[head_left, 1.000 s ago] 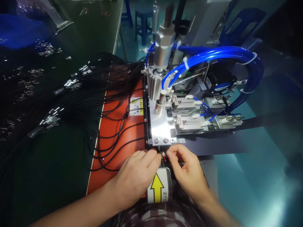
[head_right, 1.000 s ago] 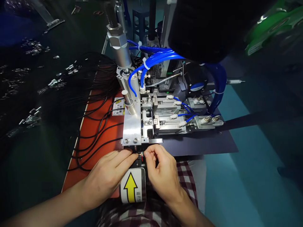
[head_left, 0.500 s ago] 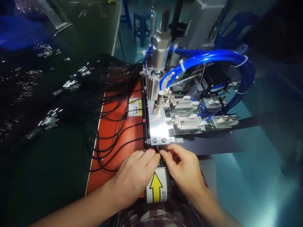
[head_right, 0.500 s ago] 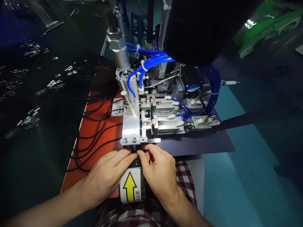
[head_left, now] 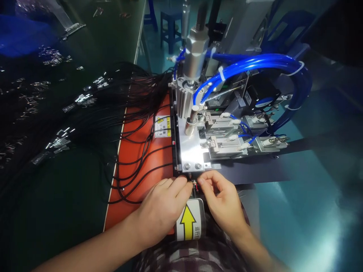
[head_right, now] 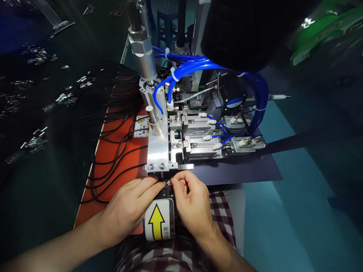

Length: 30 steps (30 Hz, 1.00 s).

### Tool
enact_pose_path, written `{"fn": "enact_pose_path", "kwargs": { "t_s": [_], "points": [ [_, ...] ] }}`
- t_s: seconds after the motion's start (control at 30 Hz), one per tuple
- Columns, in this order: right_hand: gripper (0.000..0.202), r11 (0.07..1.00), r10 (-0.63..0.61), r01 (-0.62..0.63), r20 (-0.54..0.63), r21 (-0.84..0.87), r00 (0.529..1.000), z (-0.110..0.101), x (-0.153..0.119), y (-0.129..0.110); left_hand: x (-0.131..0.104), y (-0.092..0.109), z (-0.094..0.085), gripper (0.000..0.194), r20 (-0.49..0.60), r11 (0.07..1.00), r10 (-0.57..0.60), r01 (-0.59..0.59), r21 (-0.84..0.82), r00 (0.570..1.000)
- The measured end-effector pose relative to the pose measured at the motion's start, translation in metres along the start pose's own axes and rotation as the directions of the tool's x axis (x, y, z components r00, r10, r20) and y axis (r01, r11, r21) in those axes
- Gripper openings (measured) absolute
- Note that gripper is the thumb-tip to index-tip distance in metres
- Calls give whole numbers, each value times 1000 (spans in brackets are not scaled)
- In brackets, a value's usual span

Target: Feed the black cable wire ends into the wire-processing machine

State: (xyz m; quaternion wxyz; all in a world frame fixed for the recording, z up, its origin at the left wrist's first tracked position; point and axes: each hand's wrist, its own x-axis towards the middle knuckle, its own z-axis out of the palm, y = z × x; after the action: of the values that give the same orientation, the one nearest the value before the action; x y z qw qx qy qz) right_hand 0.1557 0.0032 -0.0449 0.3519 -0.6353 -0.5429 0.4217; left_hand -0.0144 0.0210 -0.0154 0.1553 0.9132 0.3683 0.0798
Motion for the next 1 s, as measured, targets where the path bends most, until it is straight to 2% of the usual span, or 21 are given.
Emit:
{"fn": "enact_pose_path", "kwargs": {
  "t_s": [0.1, 0.2, 0.27, 0.43, 0.57, 0.67, 0.77, 0.87, 0.93, 1.0],
  "points": [
    [18, 990, 102, -103, 16, 98, 995, 0, 3, -1, -1, 0, 0, 26, 5, 1000, -15, 15, -16, 1000],
    [25, 895, 266, -310, 173, 323, 948, -2, 8, -1, -2, 0, 1, 28, 16, 997, -65, 66, -36, 998],
    [28, 832, 309, -388, 250, 396, 918, -4, 9, 1, -2, 0, 0, 29, 15, 996, -78, 79, -51, 997],
    [26, 912, 287, -297, 79, 282, 955, -7, -3, 3, 0, -1, 0, 30, -12, 997, -59, 58, -58, 998],
    [23, 916, 292, -321, 148, 240, 945, -2, -12, -4, 1, -1, 2, 26, -4, 995, -84, 83, -46, 996],
    [22, 934, 293, -312, 131, 172, 947, -2, -12, -10, 0, -1, 3, 26, -15, 995, -80, 79, -55, 997],
    [17, 987, 156, -155, 38, -37, 987, -5, -11, -14, -1, -2, 4, 27, -26, 996, -69, 67, -56, 997],
    [14, 977, -28, 22, -27, -211, 999, -10, -9, -14, -2, -3, 4, 29, -33, 997, -60, 59, -49, 998],
    [14, 987, -28, 26, -7, -159, 1000, -11, -5, -10, -2, -3, 5, 30, -27, 997, -64, 62, -42, 998],
    [16, 996, 78, -82, 82, 37, 994, -12, 0, -4, -2, -3, 5, 30, -11, 996, -76, 75, -37, 997]
  ]
}}
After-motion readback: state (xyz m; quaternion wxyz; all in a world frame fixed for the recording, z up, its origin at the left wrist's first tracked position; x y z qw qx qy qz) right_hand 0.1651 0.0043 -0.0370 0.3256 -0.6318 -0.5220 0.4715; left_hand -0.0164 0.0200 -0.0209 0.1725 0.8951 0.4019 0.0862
